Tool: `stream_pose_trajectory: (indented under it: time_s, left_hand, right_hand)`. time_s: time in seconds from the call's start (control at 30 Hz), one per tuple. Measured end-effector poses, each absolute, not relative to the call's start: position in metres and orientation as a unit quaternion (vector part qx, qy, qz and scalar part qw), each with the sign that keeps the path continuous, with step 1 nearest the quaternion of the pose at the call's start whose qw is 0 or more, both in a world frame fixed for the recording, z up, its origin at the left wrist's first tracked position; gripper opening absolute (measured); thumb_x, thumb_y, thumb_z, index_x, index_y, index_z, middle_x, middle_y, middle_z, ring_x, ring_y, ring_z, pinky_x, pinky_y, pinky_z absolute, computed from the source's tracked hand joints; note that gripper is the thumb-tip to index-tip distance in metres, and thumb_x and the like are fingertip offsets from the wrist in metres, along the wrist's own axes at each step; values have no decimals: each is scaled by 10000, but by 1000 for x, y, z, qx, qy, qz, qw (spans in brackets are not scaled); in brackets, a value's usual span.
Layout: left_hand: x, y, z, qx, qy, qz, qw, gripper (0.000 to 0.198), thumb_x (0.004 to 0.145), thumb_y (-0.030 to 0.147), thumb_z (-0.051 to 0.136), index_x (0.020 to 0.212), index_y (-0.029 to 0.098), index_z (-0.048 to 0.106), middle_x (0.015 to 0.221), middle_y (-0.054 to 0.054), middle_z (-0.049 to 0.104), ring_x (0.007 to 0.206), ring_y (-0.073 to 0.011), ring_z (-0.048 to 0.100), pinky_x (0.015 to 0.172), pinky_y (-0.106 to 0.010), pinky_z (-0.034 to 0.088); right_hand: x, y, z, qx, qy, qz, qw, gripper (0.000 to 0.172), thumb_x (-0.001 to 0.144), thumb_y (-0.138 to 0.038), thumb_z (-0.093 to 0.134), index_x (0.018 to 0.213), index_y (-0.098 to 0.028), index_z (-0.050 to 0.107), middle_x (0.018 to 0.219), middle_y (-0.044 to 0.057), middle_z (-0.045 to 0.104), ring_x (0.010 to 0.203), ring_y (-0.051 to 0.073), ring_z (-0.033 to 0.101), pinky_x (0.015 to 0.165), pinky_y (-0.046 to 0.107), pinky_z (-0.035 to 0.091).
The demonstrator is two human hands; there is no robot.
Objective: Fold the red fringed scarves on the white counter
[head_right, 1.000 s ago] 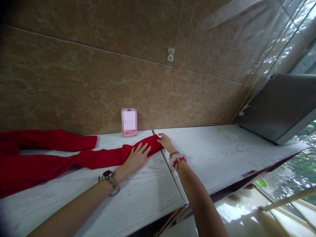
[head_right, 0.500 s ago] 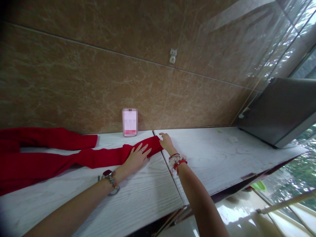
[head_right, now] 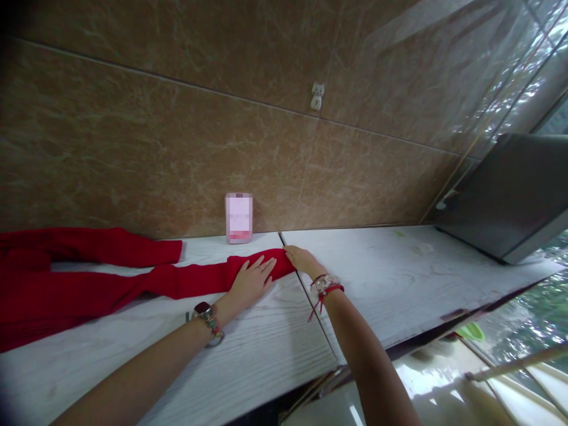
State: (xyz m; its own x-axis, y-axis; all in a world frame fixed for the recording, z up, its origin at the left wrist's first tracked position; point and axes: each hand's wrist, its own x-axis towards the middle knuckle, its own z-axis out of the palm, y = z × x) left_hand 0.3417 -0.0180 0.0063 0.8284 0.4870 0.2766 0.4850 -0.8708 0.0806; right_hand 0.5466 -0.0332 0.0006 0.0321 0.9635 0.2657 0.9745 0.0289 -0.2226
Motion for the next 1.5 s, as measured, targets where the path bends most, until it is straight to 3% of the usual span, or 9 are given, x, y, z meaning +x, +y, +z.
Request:
stream_pose_trajectory:
  time_s: [0.23, 0.5, 0.67, 0.77, 1.07, 1.2, 1.4, 1.5]
  left_hand:
    - [342, -19, 4, 955, 257, 149, -14, 445, 887, 318, 330, 1300, 161, 385, 1342, -95, 402, 1225, -260, 360, 972, -434, 327]
    - [344, -26, 9, 944, 305, 127, -3, 441, 873, 286, 387, 1287, 134, 403, 1330, -143, 406, 1182, -292, 413, 932, -434, 370]
    - [344, -27, 10, 943, 309, 121, 6, 442, 877, 287, 385, 1292, 134, 399, 1339, -141, 395, 1194, -297, 396, 946, -445, 356]
    - [344, -27, 8, 941, 316, 123, 8, 441, 876, 289, 386, 1294, 148, 395, 1351, -145, 375, 1199, -289, 392, 949, -440, 354]
    - [346, -24, 4, 946, 302, 114, -1, 450, 879, 275, 382, 1308, 140, 365, 1358, -149, 363, 1210, -260, 387, 968, -396, 341]
    - [349, -25, 7, 956, 270, 112, 4, 442, 885, 283, 387, 1303, 139, 368, 1355, -132, 371, 1225, -235, 371, 981, -377, 328]
    - [356, -27, 6, 964, 233, 129, 14, 488, 870, 328, 434, 1305, 118, 364, 1338, -137, 396, 1225, -227, 372, 990, -365, 315]
    - [357, -28, 8, 965, 225, 132, 12, 496, 869, 337, 436, 1302, 107, 365, 1337, -139, 396, 1220, -224, 379, 983, -356, 323]
  right_hand:
    - [556, -52, 4, -707, -684, -25, 178, 299, 821, -158, 442, 1086, -161, 579, 1099, 122, 609, 1018, 206, 561, 935, 369, 399]
    - [553, -31, 15, -708, -637, -7, 305, 429, 700, -89, 522, 1113, -201, 559, 1127, 73, 591, 1033, 174, 540, 930, 364, 404]
    - [555, -29, 7, -708, -592, 58, 380, 409, 674, -75, 525, 1060, -196, 588, 1071, 60, 616, 961, 155, 571, 890, 338, 433]
    - [557, -32, -1, -714, -583, 79, 380, 391, 714, -126, 513, 1094, -203, 564, 1016, 49, 636, 870, 145, 602, 809, 329, 477]
    - [559, -46, 10, -736, -596, 59, 316, 408, 706, -146, 563, 1107, -216, 562, 893, 32, 657, 814, 160, 592, 796, 317, 456]
    - [562, -57, 11, -766, -532, 83, 351, 433, 689, -133, 570, 1116, -197, 548, 832, 19, 641, 775, 146, 586, 767, 289, 457]
    - [567, -67, 11, -815, -410, 149, 380, 580, 643, -126, 607, 1202, -145, 450, 577, -38, 583, 530, 135, 564, 528, 248, 465]
    - [567, -69, 16, -820, -398, 152, 382, 611, 640, -107, 607, 1220, -128, 418, 527, -51, 567, 507, 130, 565, 494, 226, 456]
